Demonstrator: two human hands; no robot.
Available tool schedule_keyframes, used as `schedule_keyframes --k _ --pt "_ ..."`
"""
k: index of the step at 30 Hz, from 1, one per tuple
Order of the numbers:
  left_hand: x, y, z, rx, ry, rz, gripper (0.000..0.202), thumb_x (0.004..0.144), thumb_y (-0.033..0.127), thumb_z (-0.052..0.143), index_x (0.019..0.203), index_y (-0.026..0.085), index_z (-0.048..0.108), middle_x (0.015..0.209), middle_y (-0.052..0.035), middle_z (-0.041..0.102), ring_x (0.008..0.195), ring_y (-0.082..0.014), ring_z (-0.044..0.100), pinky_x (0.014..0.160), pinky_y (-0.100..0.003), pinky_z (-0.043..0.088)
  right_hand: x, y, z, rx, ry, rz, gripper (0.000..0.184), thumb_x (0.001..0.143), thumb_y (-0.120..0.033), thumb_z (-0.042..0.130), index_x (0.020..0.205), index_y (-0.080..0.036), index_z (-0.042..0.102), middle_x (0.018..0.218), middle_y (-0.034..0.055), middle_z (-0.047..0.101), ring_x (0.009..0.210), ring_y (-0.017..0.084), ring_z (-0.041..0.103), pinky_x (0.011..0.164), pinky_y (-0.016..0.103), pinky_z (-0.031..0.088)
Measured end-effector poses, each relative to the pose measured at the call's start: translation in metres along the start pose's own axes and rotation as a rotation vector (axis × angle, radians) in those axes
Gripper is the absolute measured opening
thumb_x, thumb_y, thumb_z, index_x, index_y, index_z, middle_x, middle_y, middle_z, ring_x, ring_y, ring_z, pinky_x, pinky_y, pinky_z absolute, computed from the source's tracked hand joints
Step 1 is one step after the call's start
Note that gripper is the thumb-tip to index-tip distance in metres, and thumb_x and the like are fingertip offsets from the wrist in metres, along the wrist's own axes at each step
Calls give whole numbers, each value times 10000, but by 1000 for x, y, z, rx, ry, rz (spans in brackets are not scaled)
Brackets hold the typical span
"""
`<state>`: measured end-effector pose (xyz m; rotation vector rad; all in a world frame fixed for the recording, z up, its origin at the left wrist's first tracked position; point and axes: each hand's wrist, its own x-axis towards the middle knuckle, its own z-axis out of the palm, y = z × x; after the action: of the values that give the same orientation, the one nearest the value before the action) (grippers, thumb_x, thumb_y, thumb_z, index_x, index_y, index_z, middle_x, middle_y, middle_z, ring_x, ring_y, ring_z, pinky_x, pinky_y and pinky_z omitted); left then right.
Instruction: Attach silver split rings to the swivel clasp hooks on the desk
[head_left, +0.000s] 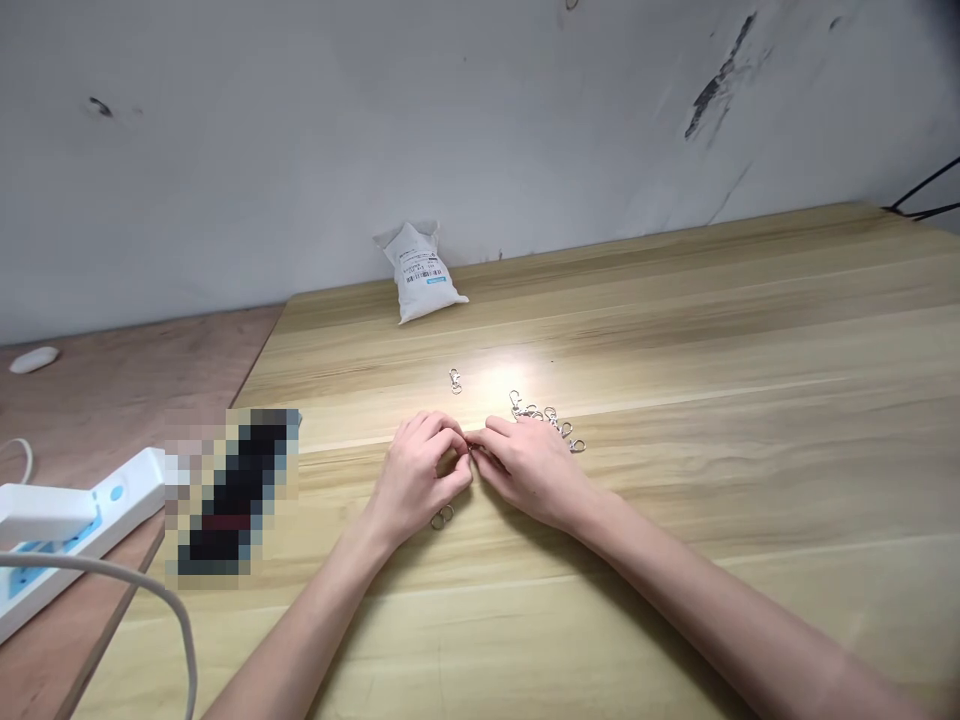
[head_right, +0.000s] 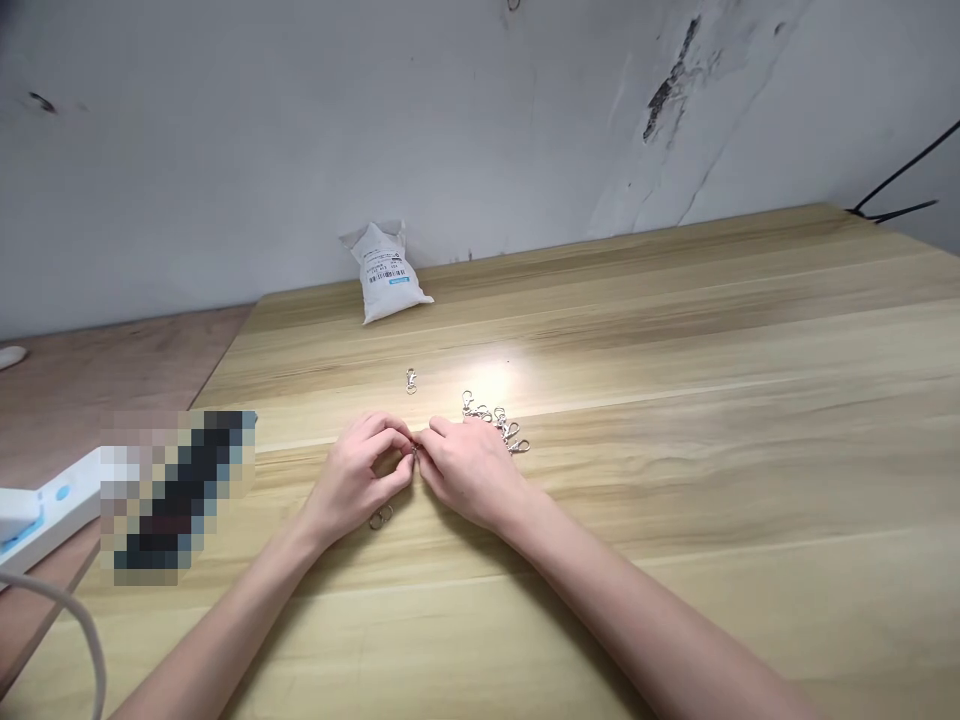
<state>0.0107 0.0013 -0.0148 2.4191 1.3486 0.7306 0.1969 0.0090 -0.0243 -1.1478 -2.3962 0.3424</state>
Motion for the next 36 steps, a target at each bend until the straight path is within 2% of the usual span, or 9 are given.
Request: schedule_keyframes --k 9,17,25,36 --pt "3 -1 -5 -119 13 -50 64 846 146 574 805 195 582 939 -22 618 896 -178 560 834 -338 419 -1 3 -2 23 53 8 256 971 -263 440 941 -188 683 801 17 574 604 108 440 567 259 252" --pt "1 1 -6 -187 -21 -33 49 847 158 585 830 199 607 978 -33 621 928 -181 575 853 -337 438 -1 1 -4 164 80 -35 172 928 -226 467 869 -158 612 832 25 574 667 116 492 598 248 329" --pt "1 2 -7 -126 -4 -13 64 871 185 577 863 205 637 964 -37 631 922 -181 577 849 -341 435 -1 3 -2 188 86 -39 122 904 -218 501 836 -169 589 805 17 578 657 114 488 599 244 328" --pt "2 0 -7 94 79 144 67 863 165 581 829 206 622 884 -14 668 841 -165 588 829 -347 404 -1 4 -3 245 65 -14 143 921 -241 506 825 -173 587 770 10 592 644 111 488 600 242 319"
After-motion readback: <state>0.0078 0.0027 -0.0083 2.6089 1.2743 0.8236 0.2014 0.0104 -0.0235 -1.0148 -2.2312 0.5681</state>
